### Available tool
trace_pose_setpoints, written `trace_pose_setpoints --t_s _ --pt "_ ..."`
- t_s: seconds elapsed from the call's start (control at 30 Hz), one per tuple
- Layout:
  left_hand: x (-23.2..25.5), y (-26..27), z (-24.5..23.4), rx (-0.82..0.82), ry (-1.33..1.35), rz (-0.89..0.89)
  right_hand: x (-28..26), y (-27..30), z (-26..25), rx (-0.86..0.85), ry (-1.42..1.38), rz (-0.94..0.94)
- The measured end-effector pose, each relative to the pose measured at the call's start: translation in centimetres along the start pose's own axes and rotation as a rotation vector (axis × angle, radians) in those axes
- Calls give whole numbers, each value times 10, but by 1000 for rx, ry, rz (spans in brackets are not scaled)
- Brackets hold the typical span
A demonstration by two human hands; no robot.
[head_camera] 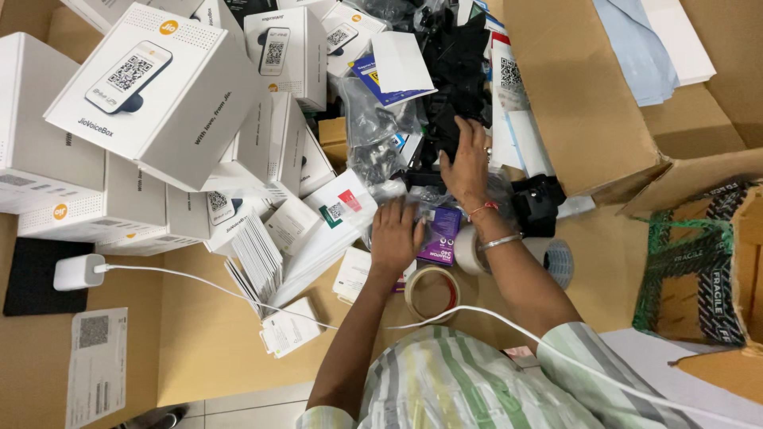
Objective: The person sorts white retail boxes and padded envelopes on a desk, then picks up a black plastic bracket by hand, moves its various parts, and places it into a cardboard box.
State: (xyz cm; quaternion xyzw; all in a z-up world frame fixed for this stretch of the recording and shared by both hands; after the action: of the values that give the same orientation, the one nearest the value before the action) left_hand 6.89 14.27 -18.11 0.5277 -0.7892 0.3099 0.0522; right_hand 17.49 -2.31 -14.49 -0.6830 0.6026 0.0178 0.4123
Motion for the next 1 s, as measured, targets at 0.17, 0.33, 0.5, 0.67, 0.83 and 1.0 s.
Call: trace_pose_setpoints --t_s 0.17,0.33,0.5,0.67,0.83,1.0 --pt "1 2 0 27 23 32 18 -4 24 -127 24 153" --pt "5 2 -6 58 38 95 19 -1 35 -191 221 273" --pt "6 2 -7 52 52 124 53 14 48 -193 208 353" --pt "7 2 -10 66 38 155 84 18 53 -24 120 257" --pt "7 3 -10 58 108 170 106 27 57 78 -632 551" --pt "7 5 -12 79 122 184 76 27 19 117 -906 520"
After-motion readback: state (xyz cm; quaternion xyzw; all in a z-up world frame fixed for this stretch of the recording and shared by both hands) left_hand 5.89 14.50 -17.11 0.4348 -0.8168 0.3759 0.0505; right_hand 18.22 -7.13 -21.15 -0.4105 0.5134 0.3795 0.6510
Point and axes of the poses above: each hand's wrist, its own y-axis away from the middle knuckle, its own z-axis out of the palm, x = y × z, the point moved 9 cm from there along -y, towards the middle knuckle, and after that the axes turned 2 degrees about y, right-handed, at the moved point
